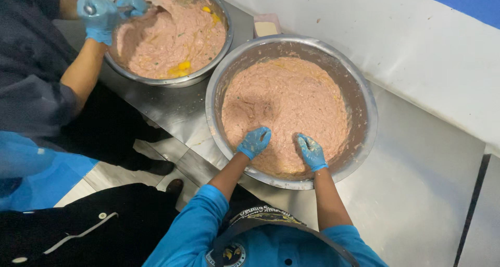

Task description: The person mixes a large batch of minced meat batter in a big metal bowl by hand, kneading and folding eggs into the mixture until uniform. A coworker cracks eggs into a second bowl and stirs it with a ladle, and flour is added to the batter near the end before the person removes their gloves.

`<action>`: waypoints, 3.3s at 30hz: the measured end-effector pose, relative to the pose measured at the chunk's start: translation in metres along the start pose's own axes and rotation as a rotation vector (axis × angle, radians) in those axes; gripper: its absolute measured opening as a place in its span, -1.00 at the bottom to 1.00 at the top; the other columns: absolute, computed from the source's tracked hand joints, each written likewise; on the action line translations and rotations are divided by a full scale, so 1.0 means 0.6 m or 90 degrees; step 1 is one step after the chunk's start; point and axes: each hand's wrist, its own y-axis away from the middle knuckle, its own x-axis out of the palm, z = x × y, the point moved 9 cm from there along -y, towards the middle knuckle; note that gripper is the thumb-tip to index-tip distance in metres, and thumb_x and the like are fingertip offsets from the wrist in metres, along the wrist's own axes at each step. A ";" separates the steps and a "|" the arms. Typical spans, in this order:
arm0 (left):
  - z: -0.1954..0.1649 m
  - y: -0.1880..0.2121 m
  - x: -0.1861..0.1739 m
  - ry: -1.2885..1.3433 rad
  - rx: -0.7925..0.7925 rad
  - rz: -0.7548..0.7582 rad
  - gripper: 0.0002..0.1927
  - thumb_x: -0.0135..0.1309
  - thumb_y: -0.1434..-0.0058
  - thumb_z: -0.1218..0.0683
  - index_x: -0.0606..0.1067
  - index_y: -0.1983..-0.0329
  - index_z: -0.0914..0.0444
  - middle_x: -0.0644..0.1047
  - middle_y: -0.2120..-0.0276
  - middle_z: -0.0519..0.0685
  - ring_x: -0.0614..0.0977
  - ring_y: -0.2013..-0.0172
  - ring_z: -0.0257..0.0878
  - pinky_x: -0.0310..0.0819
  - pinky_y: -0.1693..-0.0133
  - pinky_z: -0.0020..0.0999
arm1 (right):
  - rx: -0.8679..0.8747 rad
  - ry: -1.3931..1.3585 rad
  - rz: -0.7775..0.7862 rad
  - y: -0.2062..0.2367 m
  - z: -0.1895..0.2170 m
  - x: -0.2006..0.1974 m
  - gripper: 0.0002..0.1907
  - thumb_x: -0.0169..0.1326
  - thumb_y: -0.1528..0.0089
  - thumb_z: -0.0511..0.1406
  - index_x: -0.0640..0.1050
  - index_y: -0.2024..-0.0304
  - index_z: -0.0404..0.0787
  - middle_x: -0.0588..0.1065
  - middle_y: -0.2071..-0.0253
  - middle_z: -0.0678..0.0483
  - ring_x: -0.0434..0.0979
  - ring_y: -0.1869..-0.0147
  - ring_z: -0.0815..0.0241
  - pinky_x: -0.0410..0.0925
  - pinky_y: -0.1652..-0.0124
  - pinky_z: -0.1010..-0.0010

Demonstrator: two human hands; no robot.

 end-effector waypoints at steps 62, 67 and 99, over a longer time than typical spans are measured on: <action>-0.020 -0.002 -0.018 0.014 0.039 -0.045 -0.82 0.05 -0.34 0.04 0.54 0.23 0.25 0.60 0.31 0.17 0.65 0.29 0.11 0.54 0.25 -0.09 | 0.045 -0.042 -0.004 0.003 0.005 0.011 -0.68 0.07 -0.37 -0.27 0.59 -0.10 -0.32 0.62 0.07 0.04 0.57 0.18 0.30 0.44 0.24 0.49; -0.014 -0.004 -0.014 0.011 -0.001 -0.024 -0.82 0.06 -0.33 0.04 0.54 0.24 0.25 0.60 0.33 0.17 0.65 0.31 0.10 0.53 0.27 -0.09 | 0.003 0.038 -0.003 0.004 0.020 0.010 -0.68 0.06 -0.38 -0.28 0.58 -0.11 -0.32 0.62 0.02 0.03 0.59 0.10 0.29 0.47 0.14 0.47; -0.014 -0.002 -0.018 -0.012 0.005 -0.015 -0.85 0.02 -0.30 0.07 0.51 0.30 0.23 0.55 0.35 0.20 0.61 0.33 0.15 0.50 0.27 -0.04 | -0.009 0.008 0.011 0.004 0.006 0.015 -0.65 0.01 -0.38 -0.32 0.52 -0.19 -0.32 0.59 -0.05 -0.01 0.60 -0.01 0.22 0.47 0.04 0.43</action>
